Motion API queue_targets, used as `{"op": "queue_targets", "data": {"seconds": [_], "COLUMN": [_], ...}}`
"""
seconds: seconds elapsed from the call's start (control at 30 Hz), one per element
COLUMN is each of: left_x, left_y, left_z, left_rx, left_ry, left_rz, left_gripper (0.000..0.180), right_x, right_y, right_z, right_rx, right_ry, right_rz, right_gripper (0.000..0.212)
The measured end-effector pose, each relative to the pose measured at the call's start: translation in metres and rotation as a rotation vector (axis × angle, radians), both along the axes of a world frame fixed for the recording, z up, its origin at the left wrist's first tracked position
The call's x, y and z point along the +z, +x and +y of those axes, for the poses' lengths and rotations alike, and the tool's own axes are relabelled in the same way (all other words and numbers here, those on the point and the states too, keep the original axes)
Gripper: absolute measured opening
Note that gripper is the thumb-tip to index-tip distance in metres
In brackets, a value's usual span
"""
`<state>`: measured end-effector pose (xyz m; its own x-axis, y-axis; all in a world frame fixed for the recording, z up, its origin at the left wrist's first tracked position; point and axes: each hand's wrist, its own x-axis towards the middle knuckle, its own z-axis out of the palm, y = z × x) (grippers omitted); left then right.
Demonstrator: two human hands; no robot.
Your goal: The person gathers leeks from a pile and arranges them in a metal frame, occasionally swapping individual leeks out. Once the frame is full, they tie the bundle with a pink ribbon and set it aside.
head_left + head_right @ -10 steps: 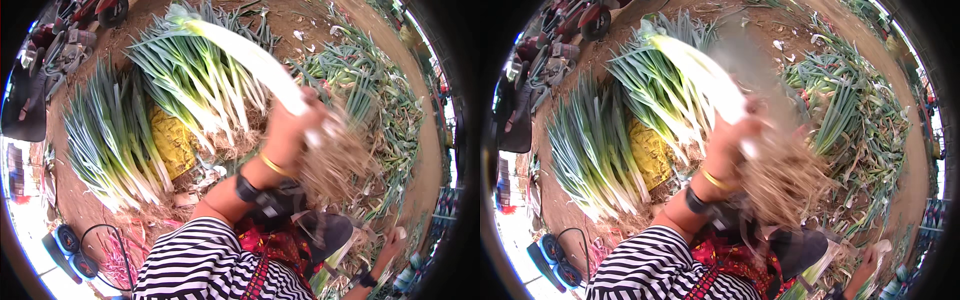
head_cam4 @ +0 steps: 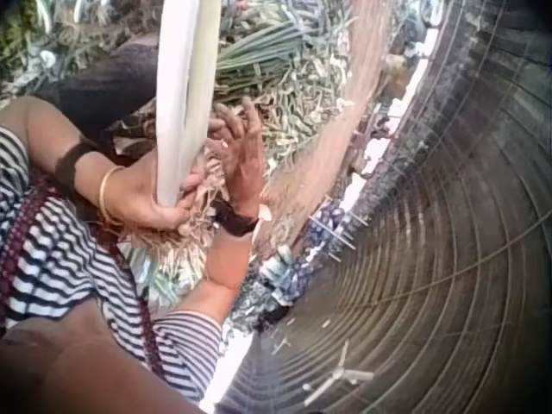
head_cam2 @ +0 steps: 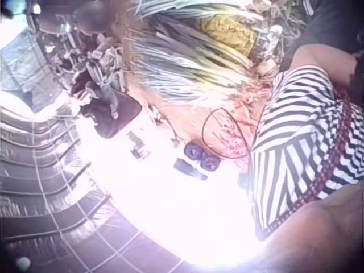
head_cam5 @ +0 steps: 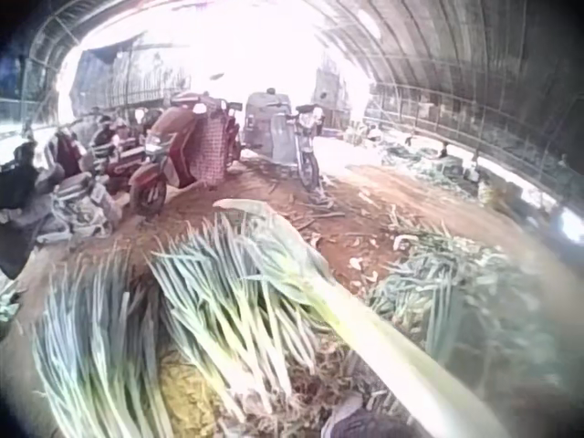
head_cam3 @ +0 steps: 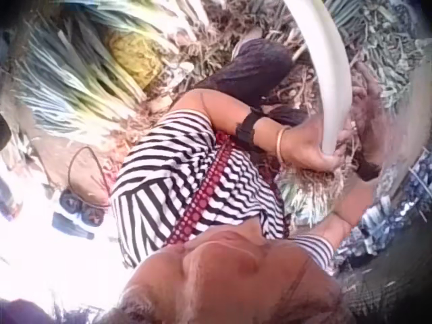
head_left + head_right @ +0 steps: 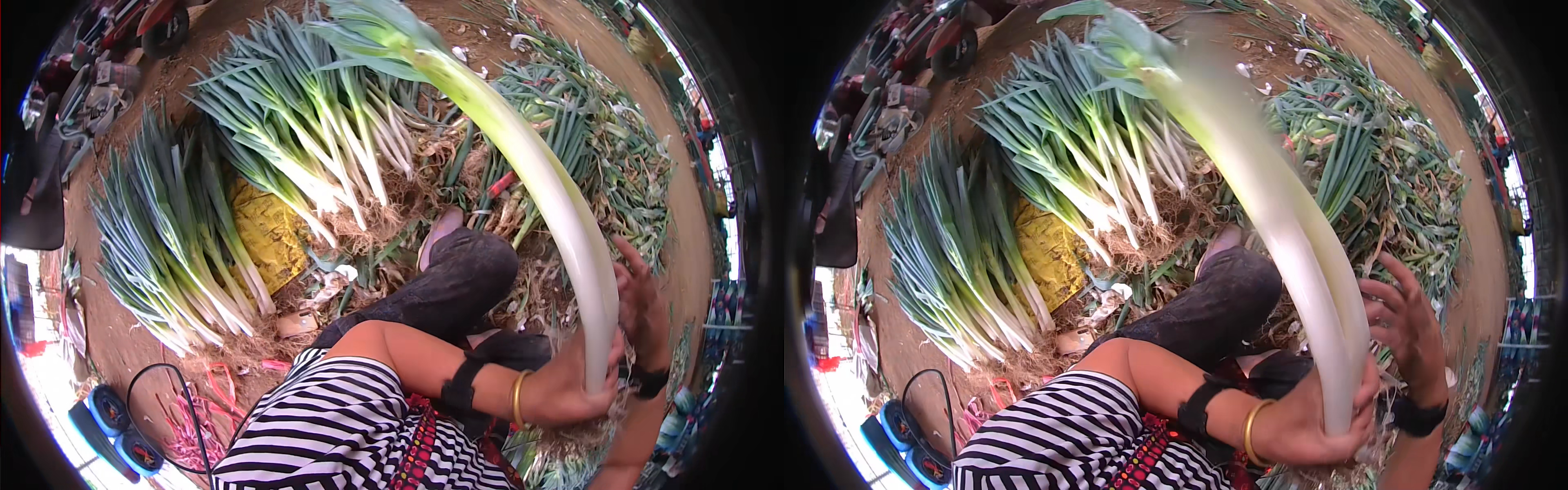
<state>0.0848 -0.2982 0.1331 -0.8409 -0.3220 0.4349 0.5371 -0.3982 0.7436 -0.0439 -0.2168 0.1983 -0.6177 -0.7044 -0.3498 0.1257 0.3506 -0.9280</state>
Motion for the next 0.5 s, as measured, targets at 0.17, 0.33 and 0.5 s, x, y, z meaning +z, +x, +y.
{"op": "queue_targets", "data": {"seconds": [0.17,0.33,0.5], "left_x": [0.014,0.020,0.017], "left_y": [0.031,0.045,0.042], "left_z": [0.050,0.048,0.062], "left_rx": [-0.542,-0.941,-1.161], "left_ry": [0.520,0.728,0.527], "left_rz": [-0.117,-0.221,-0.395], "left_gripper": [0.094,0.098,0.101], "right_x": [-0.003,-0.001,-0.001], "right_y": [0.013,-0.008,-0.011], "right_z": [-0.022,-0.029,0.042], "right_rx": [-0.006,-0.105,-0.231], "right_ry": [-0.123,-0.292,-0.192], "right_rz": [-0.497,-0.464,-0.252], "right_gripper": [0.080,0.047,0.050]}}
